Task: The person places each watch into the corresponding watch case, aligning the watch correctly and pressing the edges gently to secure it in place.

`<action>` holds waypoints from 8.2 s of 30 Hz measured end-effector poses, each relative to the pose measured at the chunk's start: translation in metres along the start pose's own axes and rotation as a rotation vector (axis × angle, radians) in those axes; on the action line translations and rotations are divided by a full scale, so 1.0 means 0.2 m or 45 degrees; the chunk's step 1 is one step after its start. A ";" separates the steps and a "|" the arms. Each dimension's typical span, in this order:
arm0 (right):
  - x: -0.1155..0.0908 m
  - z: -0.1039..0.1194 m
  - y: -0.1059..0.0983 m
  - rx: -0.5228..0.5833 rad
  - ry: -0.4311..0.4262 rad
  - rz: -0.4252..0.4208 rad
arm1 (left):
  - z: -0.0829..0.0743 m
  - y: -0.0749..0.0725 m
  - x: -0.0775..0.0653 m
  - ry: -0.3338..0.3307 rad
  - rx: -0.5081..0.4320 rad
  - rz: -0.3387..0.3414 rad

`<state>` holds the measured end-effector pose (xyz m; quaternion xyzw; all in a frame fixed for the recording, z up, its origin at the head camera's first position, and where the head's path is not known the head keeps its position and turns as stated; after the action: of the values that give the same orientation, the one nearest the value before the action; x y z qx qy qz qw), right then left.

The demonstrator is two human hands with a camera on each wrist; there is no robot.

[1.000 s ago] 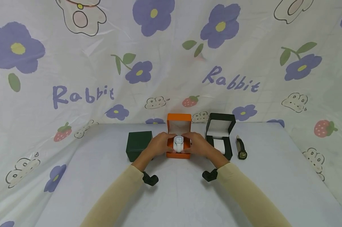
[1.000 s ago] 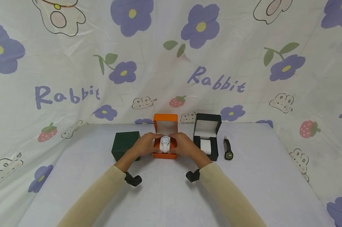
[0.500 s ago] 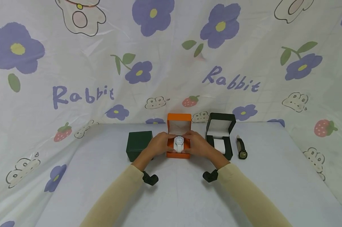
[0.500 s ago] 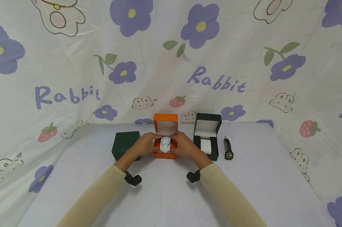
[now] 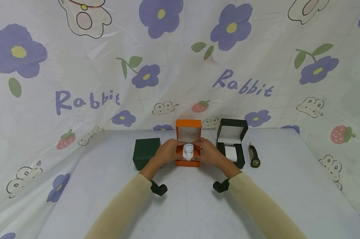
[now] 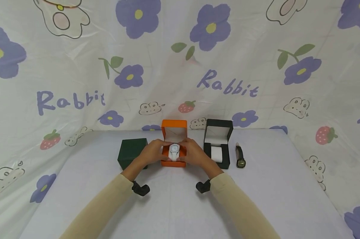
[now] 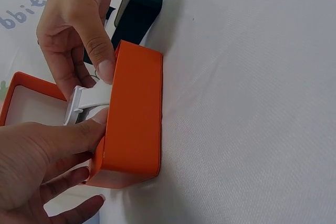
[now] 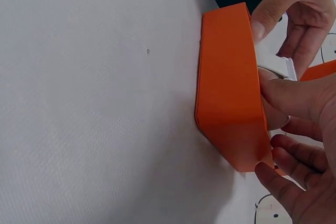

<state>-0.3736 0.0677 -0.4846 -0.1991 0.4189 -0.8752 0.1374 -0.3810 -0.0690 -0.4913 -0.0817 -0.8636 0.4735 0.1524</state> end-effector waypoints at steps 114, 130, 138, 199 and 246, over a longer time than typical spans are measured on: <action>0.11 -0.03 -0.22 0.763 0.259 -0.285 | 0.08 0.06 -0.23 -0.279 -0.872 -0.347; 0.02 -0.01 -0.20 0.724 0.237 -0.345 | 0.07 0.05 -0.23 -0.308 -0.844 -0.346; 0.01 -0.02 -0.18 0.693 0.200 -0.377 | 0.09 0.04 -0.23 -0.304 -0.829 -0.337; -0.16 -0.03 -0.09 0.720 0.081 -0.462 | 0.12 0.07 -0.24 -0.433 -0.801 -0.342; -0.26 0.05 -0.36 0.550 0.029 -0.394 | -0.08 -0.14 -0.26 -0.370 -0.533 -0.342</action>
<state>-0.3271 0.1258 -0.4342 -0.2168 0.1883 -0.9572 0.0366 -0.3259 -0.0862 -0.4695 0.0724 -0.9584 0.2675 0.0681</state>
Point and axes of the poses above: each hand's wrist, its own x-axis towards the middle knuckle, its own y-axis out of the palm, z = x × y, the point moved 9 cm from there along x, towards the middle knuckle, and after that the axes turned 12 degrees about -z, right-handed, at the moved point
